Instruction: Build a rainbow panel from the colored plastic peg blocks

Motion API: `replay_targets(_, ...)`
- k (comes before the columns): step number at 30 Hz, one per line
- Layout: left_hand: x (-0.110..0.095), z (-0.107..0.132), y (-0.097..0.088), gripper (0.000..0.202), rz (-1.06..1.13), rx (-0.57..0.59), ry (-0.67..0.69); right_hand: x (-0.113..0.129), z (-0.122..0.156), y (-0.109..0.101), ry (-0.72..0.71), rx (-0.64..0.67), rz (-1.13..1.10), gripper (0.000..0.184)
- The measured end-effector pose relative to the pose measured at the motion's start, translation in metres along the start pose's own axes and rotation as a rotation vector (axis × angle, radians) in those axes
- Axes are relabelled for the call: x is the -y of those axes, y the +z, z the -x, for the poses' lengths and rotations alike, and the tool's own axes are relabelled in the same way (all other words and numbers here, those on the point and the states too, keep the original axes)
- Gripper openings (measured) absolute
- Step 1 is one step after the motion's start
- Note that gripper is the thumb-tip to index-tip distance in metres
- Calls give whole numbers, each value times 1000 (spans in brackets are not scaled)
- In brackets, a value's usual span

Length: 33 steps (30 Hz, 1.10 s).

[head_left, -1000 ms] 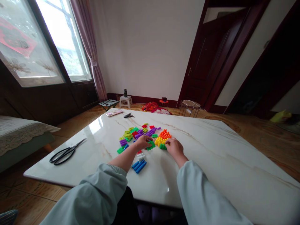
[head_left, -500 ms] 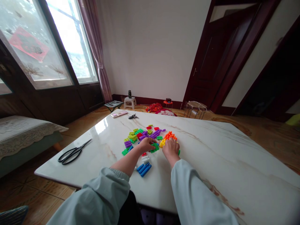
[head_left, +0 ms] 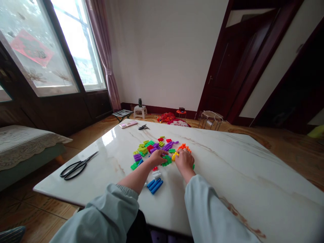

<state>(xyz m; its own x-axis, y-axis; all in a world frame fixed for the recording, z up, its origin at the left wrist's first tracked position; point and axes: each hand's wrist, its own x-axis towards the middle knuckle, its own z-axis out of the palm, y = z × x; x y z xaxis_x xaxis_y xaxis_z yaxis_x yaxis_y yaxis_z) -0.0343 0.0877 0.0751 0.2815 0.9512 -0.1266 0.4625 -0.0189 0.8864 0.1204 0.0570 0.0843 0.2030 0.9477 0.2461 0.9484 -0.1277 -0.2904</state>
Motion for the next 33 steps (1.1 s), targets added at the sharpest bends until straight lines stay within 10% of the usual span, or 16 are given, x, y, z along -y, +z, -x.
replay_targets(13,-2,0,1,49,254,134,62,-21,-2,8,-187,362,-722,41)
replay_targets(20,-5,-3,12,46,-122,160,125,-28,6,-4,-173,362,-407,15)
replay_targets(33,-10,5,26,50,-638,247,276,-81,10,-7,-37,560,-101,34)
